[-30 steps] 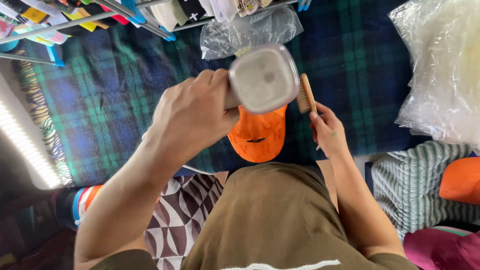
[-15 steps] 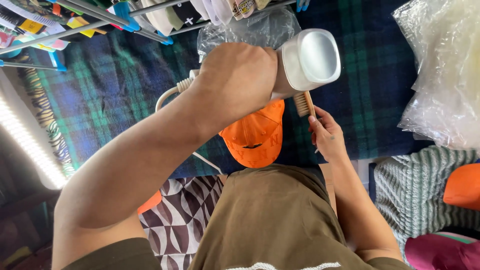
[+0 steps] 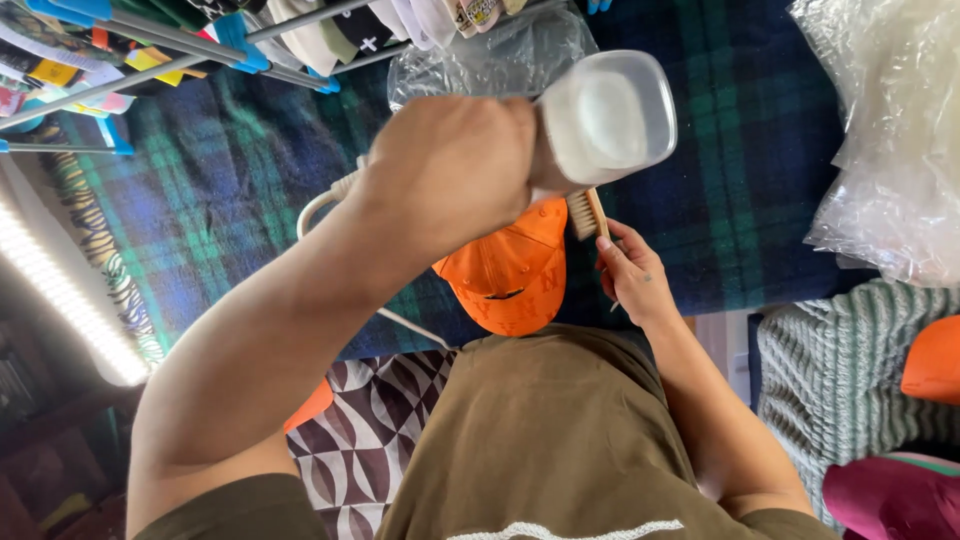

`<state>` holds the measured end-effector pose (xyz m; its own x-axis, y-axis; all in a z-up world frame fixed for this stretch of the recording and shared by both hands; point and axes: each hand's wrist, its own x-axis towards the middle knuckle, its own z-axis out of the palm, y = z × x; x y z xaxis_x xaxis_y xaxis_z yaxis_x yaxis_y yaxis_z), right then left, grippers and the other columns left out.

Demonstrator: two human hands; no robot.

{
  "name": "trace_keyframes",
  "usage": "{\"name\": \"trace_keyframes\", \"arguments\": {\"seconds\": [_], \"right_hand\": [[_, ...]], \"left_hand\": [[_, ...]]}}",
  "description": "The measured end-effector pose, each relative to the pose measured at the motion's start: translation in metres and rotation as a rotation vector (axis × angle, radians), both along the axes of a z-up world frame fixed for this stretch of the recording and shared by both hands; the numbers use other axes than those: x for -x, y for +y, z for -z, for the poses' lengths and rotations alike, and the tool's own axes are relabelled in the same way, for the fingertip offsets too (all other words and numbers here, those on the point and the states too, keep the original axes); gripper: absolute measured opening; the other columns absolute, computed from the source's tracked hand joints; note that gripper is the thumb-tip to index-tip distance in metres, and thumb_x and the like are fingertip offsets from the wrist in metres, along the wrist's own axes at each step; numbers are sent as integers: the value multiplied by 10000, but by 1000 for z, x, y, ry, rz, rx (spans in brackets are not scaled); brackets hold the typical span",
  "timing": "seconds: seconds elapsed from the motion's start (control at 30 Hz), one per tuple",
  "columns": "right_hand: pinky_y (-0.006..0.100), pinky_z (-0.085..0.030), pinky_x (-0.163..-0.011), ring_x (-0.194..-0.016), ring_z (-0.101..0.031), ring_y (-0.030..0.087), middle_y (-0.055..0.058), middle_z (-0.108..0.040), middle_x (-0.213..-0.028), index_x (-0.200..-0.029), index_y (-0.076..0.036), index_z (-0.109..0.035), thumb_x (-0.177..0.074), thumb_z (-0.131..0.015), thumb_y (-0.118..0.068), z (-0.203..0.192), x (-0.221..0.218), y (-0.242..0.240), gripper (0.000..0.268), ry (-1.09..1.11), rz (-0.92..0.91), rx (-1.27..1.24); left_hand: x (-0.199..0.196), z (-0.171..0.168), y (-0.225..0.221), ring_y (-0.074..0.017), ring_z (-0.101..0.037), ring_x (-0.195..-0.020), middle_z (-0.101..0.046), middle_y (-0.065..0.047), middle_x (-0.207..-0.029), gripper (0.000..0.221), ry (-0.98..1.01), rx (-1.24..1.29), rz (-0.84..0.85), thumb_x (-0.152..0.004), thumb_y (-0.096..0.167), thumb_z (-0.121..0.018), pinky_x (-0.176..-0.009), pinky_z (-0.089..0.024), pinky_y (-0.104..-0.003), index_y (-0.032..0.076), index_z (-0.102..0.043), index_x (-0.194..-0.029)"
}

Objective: Using a handheld steamer and a brush to refresh and shape a baseball cap.

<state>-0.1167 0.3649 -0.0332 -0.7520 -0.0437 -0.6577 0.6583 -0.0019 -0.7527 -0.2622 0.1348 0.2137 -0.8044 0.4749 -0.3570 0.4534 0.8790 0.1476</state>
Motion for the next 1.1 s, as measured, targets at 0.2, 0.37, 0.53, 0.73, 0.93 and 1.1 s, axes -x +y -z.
{"name": "trace_keyframes", "arguments": {"seconds": [0.2, 0.37, 0.53, 0.73, 0.93, 1.1], "right_hand": [[228, -343, -361, -413, -459, 101, 17, -569, -721, -1429, -139, -596, -1014, -594, -297, 0, 1, 3, 444, -25, -7, -19], [219, -369, -353, -444, -479, 85, 33, -562, -722, -1416, -113, -592, -1007, -608, -304, 16, -7, 14, 452, -41, 59, 26], [213, -349, -377, -465, -483, 74, 22, -577, -722, -1415, -130, -595, -1003, -610, -317, 9, -8, 22, 453, -89, 110, 4], [195, -339, -367, -464, -490, 58, 12, -583, -720, -1422, -153, -589, -1017, -601, -322, 9, -9, 27, 438, -62, 128, -7], [211, -378, -418, -525, -487, 79, 8, -539, -761, -1442, -119, -580, -1042, -557, -283, -37, -20, 23, 433, 63, 98, -119], [280, -490, -721, -757, -572, 154, 87, -650, -927, -1352, 67, -622, -990, -660, -47, -62, -31, -6, 382, 802, -275, -352]], "left_hand": [[36, 46, 63, -268, -732, -751, -729, -22, -864, 121, -182, 242, 55, -890, 117, -642, -575, -590, -409, 181, -745, -879], [87, 56, 112, -261, -666, -1120, -679, 12, -1224, 378, -454, 452, 23, -902, 339, -691, -878, -547, -401, 247, -679, -1268], [110, 84, 139, -257, -539, -1343, -559, 75, -1441, 705, -564, 525, 16, -892, 388, -766, -1086, -452, -445, 300, -446, -1515], [120, 130, 147, -318, -544, -1282, -560, -68, -1290, 703, -450, 496, -85, -795, 378, -873, -1072, -472, -454, 303, -509, -1392], [120, 105, 114, -300, -509, -1344, -520, -8, -1434, 801, -542, 566, -107, -915, 485, -730, -1101, -441, -424, 229, -349, -1572], [108, 105, 53, -300, -678, -1095, -688, -40, -1206, 299, -288, 224, -263, -871, 218, -690, -857, -592, -458, 185, -715, -1168]]}}
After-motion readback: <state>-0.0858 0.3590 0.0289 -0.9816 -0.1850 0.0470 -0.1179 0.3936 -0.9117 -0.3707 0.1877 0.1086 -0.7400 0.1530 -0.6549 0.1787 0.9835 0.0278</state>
